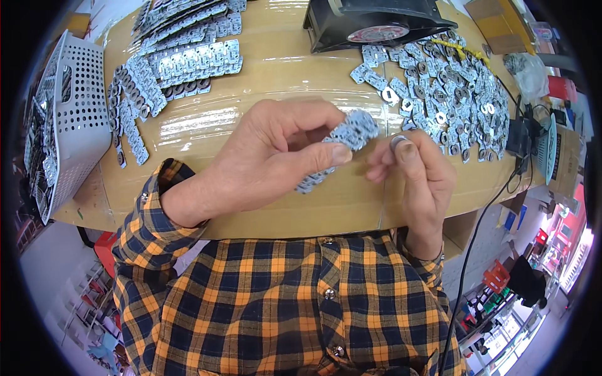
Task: Manually picking, inspecting, and arranging small electronic modules on a workbench.
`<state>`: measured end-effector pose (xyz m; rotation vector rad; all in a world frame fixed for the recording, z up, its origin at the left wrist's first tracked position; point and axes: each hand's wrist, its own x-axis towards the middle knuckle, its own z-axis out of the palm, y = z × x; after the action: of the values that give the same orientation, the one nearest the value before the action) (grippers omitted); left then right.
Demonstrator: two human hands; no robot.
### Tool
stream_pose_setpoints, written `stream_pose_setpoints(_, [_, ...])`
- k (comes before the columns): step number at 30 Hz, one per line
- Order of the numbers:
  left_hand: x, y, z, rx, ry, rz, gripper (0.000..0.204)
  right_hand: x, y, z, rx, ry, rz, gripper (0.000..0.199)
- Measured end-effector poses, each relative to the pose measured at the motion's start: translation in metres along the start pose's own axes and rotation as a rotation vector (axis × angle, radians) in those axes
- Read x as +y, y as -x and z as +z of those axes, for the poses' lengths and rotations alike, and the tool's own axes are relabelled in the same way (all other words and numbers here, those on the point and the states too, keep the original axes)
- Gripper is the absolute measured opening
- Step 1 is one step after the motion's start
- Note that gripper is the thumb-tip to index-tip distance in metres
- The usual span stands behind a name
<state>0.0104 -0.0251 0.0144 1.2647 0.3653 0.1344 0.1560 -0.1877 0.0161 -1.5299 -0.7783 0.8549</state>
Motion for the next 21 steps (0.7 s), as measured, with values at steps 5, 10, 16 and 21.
stream_pose_setpoints(5, [0.011,0.003,-0.005,-0.134,-0.205,-0.029,0.017,-0.008,-0.004,-0.005,-0.088,0.053,-0.009,0.026])
stream_pose_setpoints(10, [0.017,0.005,-0.009,-0.172,-0.330,0.104,0.018,-0.014,-0.008,-0.009,-0.293,0.198,0.009,0.032])
stream_pose_setpoints(16, [0.020,0.006,-0.015,-0.174,-0.350,0.008,0.017,-0.013,-0.008,-0.009,-0.262,0.106,0.017,0.032])
stream_pose_setpoints(21, [0.006,0.005,-0.016,-0.208,-0.346,0.095,0.017,-0.013,-0.011,-0.007,-0.358,0.255,-0.026,0.031])
